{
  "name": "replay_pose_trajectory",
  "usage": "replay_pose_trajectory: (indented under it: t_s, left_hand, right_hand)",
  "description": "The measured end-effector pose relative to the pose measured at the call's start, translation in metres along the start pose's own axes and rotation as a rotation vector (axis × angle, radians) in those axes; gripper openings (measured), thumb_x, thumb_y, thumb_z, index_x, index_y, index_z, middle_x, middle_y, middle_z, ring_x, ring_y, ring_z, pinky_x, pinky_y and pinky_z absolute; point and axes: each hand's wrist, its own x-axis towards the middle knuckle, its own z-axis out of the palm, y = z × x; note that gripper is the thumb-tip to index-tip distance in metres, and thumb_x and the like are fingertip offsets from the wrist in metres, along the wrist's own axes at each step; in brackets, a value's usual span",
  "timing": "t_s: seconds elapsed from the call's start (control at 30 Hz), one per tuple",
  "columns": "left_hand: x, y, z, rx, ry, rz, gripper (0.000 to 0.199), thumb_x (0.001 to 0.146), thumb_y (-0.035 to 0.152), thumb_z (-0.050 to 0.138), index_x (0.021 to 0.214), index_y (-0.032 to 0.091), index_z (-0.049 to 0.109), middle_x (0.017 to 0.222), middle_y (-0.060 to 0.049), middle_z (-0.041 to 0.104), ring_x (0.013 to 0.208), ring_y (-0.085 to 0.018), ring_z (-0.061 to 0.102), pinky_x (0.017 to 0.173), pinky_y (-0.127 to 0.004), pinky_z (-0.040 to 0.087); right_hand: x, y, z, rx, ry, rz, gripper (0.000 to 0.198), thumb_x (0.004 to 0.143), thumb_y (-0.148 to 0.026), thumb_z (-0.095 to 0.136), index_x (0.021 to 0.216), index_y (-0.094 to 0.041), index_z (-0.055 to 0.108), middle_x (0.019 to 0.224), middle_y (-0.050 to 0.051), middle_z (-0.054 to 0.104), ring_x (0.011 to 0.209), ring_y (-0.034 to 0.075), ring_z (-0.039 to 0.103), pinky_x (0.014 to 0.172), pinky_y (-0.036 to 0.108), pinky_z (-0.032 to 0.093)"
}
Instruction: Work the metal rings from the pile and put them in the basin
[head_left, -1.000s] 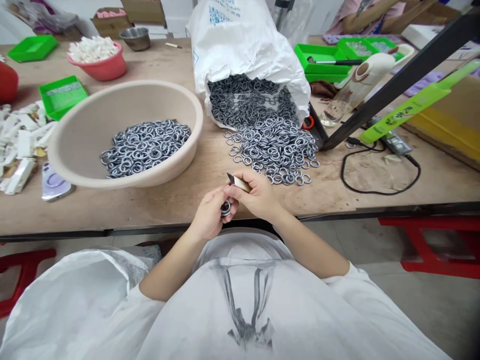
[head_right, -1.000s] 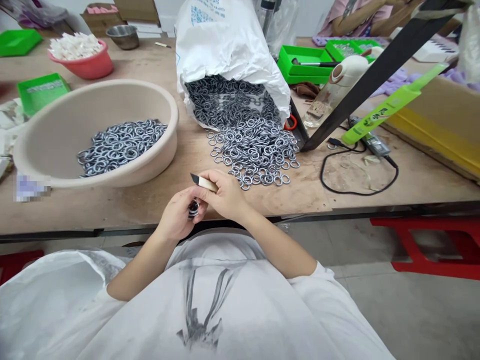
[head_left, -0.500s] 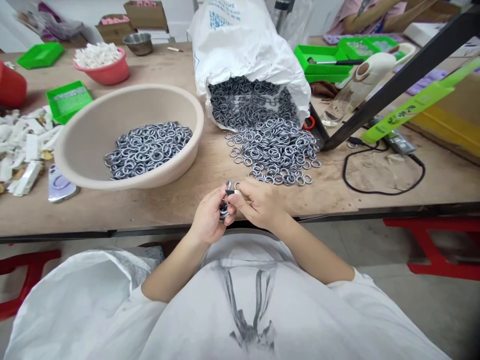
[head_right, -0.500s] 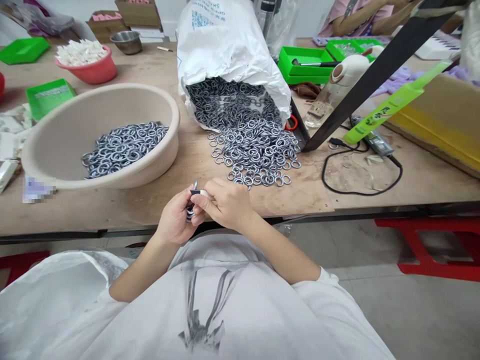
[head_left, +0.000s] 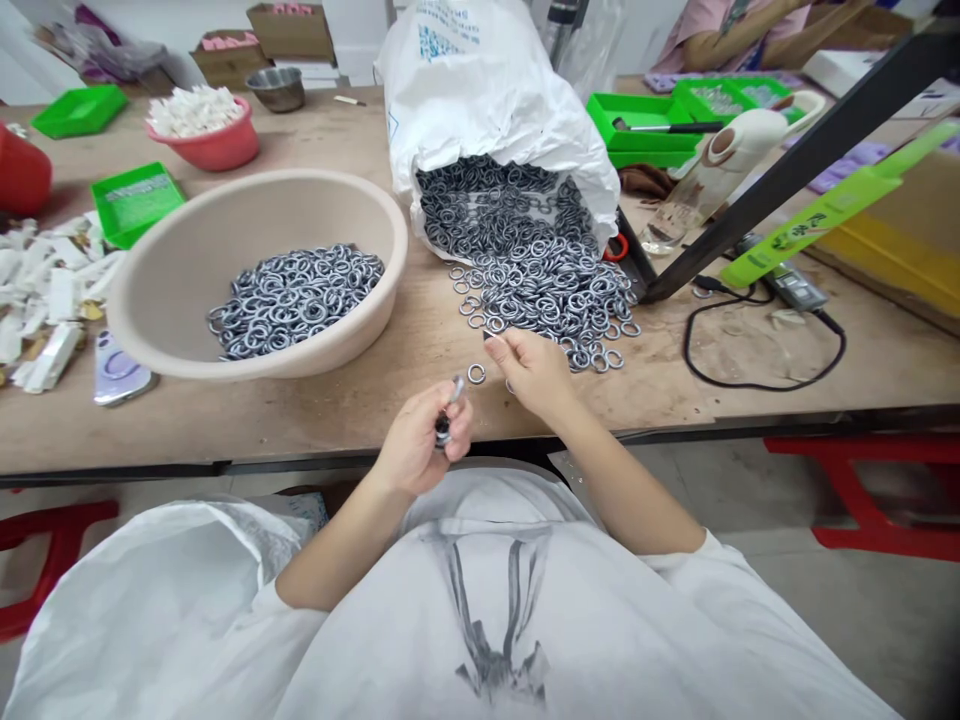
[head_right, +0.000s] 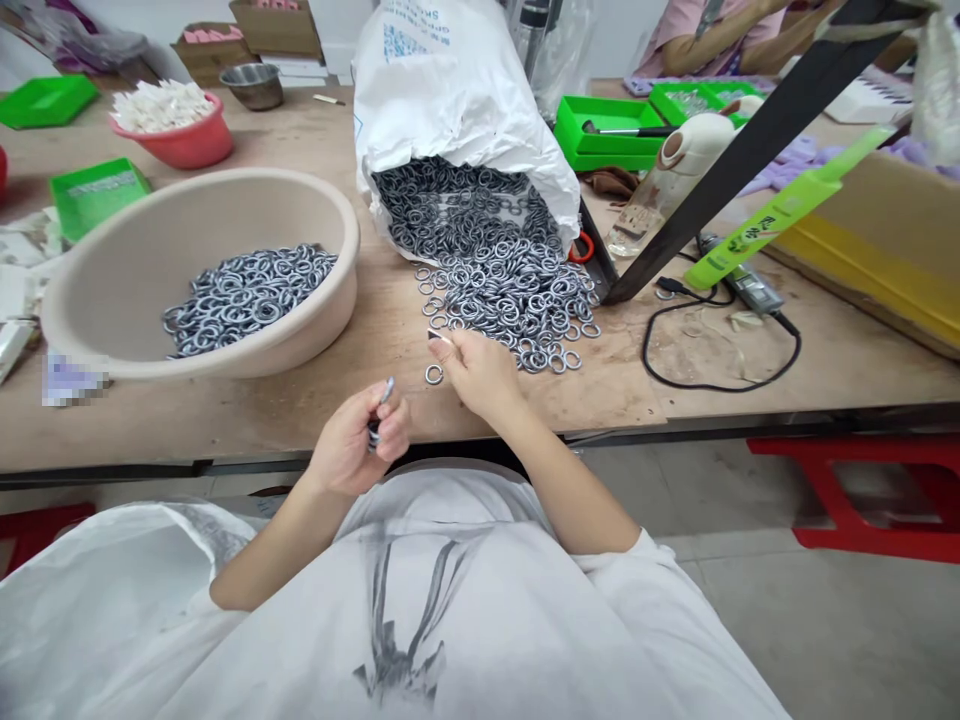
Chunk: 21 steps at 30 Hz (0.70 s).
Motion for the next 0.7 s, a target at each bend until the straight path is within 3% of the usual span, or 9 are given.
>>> replay_pose_trajectory:
  t_s: [0.13, 0.27, 0.33, 0.4, 0.53, 0.63, 0.7]
  left_hand:
    - [0.005, 0.012, -0.016, -0.034, 0.162, 0.116, 0.024, 0.074, 0.033, 0.072, 0.079, 0.015, 0.057, 0.057, 0.005, 0.052, 0.039, -0.004, 0.043, 0.037, -0.015, 0.032]
    - [0.009, 0.019, -0.031, 0.009, 0.248, 0.199, 0.032, 0.072, 0.022, 0.069, 0.103, 0.018, 0.062, 0.066, 0.005, 0.059, 0.043, -0.005, 0.049, 0.037, -0.014, 0.034]
    - [0.012, 0.018, -0.034, 0.001, 0.272, 0.183, 0.026, 0.072, 0.023, 0.067, 0.096, 0.019, 0.061, 0.067, 0.004, 0.059, 0.044, -0.006, 0.051, 0.036, -0.014, 0.033]
    - [0.015, 0.014, -0.033, -0.019, 0.268, 0.121, 0.02, 0.074, 0.031, 0.067, 0.086, 0.017, 0.059, 0.068, 0.003, 0.058, 0.046, -0.006, 0.051, 0.035, -0.015, 0.031]
    - [0.019, 0.002, -0.024, 0.014, 0.129, -0.045, 0.038, 0.078, 0.051, 0.068, 0.082, 0.015, 0.059, 0.067, 0.002, 0.056, 0.043, -0.005, 0.047, 0.032, -0.014, 0.024]
    - [0.019, -0.006, -0.017, 0.016, -0.069, -0.198, 0.048, 0.076, 0.06, 0.069, 0.081, 0.014, 0.058, 0.062, 0.004, 0.049, 0.039, -0.003, 0.037, 0.032, -0.013, 0.022]
    - [0.017, -0.008, -0.012, -0.014, -0.134, -0.228, 0.047, 0.075, 0.058, 0.073, 0.079, 0.015, 0.055, 0.06, 0.006, 0.045, 0.038, -0.001, 0.033, 0.033, -0.013, 0.022]
  right_hand:
    - [0.005, -0.001, 0.007, -0.253, -0.181, -0.039, 0.037, 0.088, -0.053, 0.061, 0.111, -0.025, 0.07, 0.11, 0.008, 0.066, 0.089, 0.022, 0.063, 0.068, 0.029, 0.039]
    - [0.008, -0.001, 0.014, -0.243, -0.205, -0.019, 0.03, 0.084, -0.043, 0.069, 0.107, -0.024, 0.072, 0.113, 0.008, 0.066, 0.093, 0.023, 0.064, 0.072, 0.03, 0.042]
    - [0.009, 0.002, 0.015, -0.089, -0.155, 0.009, 0.023, 0.082, -0.038, 0.071, 0.099, -0.022, 0.073, 0.103, 0.007, 0.069, 0.09, 0.021, 0.063, 0.074, 0.03, 0.042]
    - [0.009, 0.004, 0.016, 0.211, -0.139, 0.03, 0.019, 0.082, -0.036, 0.07, 0.09, -0.019, 0.073, 0.088, 0.004, 0.071, 0.081, 0.019, 0.062, 0.072, 0.029, 0.043]
    - [0.002, 0.0, 0.015, 0.888, -0.193, -0.017, 0.028, 0.078, -0.046, 0.071, 0.081, -0.018, 0.067, 0.073, 0.0, 0.068, 0.067, 0.014, 0.06, 0.068, 0.028, 0.047]
    - [-0.005, -0.006, 0.013, 1.036, -0.181, -0.032, 0.034, 0.074, -0.053, 0.074, 0.078, -0.02, 0.065, 0.069, -0.001, 0.065, 0.064, 0.013, 0.059, 0.067, 0.028, 0.049]
    - [-0.009, -0.008, 0.012, 1.047, -0.164, -0.043, 0.038, 0.072, -0.057, 0.075, 0.079, -0.021, 0.064, 0.07, -0.001, 0.064, 0.064, 0.013, 0.059, 0.066, 0.028, 0.049]
